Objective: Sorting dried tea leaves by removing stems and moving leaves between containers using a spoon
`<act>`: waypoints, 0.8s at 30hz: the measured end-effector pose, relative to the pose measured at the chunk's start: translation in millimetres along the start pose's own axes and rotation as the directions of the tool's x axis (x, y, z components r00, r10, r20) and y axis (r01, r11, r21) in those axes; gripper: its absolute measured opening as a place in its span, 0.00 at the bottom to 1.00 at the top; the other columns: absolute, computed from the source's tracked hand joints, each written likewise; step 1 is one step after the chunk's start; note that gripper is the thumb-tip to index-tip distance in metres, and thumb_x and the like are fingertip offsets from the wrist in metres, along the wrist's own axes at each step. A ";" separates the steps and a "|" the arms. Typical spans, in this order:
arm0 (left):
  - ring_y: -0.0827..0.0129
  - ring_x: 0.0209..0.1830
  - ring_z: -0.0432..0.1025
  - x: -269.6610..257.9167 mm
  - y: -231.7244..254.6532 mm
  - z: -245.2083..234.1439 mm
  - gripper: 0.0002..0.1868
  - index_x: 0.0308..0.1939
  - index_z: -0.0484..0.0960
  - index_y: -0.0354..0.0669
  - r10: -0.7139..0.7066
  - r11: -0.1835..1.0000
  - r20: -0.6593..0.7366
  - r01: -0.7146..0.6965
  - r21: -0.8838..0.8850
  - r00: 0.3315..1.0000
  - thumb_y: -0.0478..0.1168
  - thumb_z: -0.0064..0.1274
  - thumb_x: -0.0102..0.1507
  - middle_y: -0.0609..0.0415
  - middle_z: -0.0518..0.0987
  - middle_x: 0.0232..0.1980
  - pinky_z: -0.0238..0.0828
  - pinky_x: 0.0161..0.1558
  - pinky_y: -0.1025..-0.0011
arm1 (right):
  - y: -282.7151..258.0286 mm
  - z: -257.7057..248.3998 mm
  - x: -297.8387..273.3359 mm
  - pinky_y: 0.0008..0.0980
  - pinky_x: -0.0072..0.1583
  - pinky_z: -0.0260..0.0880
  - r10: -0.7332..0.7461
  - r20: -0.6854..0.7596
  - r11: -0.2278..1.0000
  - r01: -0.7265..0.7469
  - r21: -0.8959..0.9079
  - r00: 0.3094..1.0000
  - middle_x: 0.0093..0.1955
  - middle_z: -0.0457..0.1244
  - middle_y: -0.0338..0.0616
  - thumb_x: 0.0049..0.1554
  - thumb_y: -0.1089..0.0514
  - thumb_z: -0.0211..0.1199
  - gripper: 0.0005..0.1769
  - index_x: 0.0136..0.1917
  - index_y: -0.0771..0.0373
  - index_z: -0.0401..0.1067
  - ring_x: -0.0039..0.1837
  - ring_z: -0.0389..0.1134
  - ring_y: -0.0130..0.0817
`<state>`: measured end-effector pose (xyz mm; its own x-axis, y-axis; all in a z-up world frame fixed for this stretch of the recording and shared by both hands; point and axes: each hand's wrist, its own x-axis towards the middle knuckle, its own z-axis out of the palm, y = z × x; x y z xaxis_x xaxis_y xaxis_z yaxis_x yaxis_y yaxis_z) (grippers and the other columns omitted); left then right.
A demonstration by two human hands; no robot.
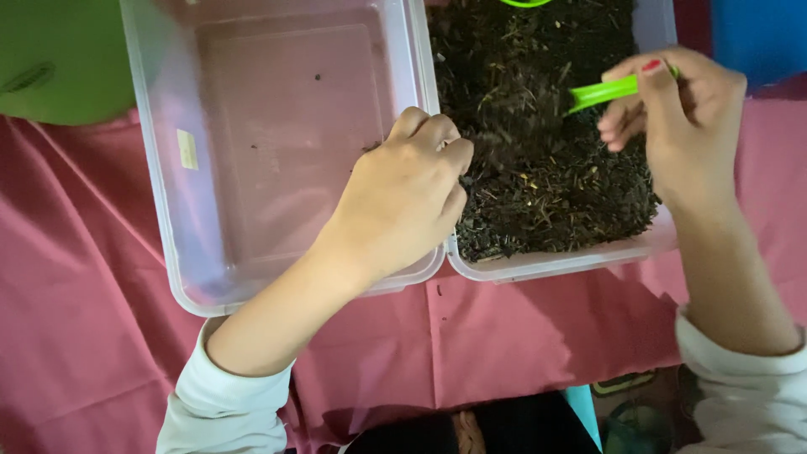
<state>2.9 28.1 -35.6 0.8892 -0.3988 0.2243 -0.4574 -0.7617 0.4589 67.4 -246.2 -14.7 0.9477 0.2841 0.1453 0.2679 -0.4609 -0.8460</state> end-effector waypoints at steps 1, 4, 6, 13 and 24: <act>0.56 0.50 0.65 0.0 0.4 -0.5 0.05 0.38 0.77 0.40 0.001 1.000 0.003 -0.001 0.006 1.000 0.34 0.49 0.59 0.51 0.76 0.48 0.72 0.16 0.57 | -2.6 -0.2 -7.5 0.28 0.41 0.71 -0.006 -0.024 0.999 0.005 -0.036 1.000 0.40 0.64 0.57 0.83 0.68 0.44 0.15 0.61 0.78 0.71 0.37 0.67 0.37; 0.56 0.50 0.64 -0.2 0.4 -2.3 0.06 0.39 0.77 0.39 0.004 1.000 0.008 -0.004 0.011 1.000 0.34 0.48 0.59 0.51 0.76 0.47 0.72 0.17 0.59 | 15.0 -1.0 -25.4 0.29 0.39 0.72 -0.122 -0.064 0.988 0.115 -0.102 0.991 0.39 0.65 0.59 0.82 0.70 0.43 0.15 0.61 0.81 0.71 0.36 0.69 0.39; 0.57 0.49 0.65 0.7 1.0 -2.9 0.05 0.38 0.77 0.40 0.006 1.000 0.010 -0.007 0.012 1.000 0.34 0.49 0.59 0.51 0.75 0.47 0.73 0.18 0.59 | 18.4 3.6 -34.2 0.29 0.38 0.72 -0.231 -0.076 0.966 0.220 -0.133 0.970 0.39 0.66 0.60 0.82 0.70 0.43 0.16 0.62 0.82 0.71 0.36 0.70 0.40; 0.57 0.50 0.65 1.7 2.8 -1.5 0.07 0.40 0.78 0.42 0.007 0.996 -0.012 -0.006 0.094 1.000 0.36 0.49 0.59 0.53 0.77 0.48 0.72 0.17 0.61 | 17.3 10.8 -45.0 0.30 0.38 0.68 -0.261 -0.175 0.956 0.229 -0.185 0.949 0.36 0.65 0.60 0.80 0.63 0.44 0.20 0.59 0.83 0.72 0.37 0.71 0.44; 0.58 0.45 0.67 3.7 5.4 -1.5 0.05 0.41 0.79 0.42 -0.029 0.999 -0.074 0.032 0.044 0.997 0.34 0.49 0.62 0.56 0.78 0.40 0.71 0.19 0.61 | 33.1 4.3 -57.0 0.29 0.37 0.62 -0.356 -0.190 0.916 0.301 -0.264 0.915 0.35 0.64 0.60 0.79 0.70 0.46 0.14 0.58 0.82 0.71 0.42 0.74 0.48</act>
<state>3.7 23.3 -31.0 0.9003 -0.3378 0.2744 -0.4289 -0.7955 0.4280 21.5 -274.0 -53.2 0.8049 0.2643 0.5313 0.5769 -0.5587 -0.5959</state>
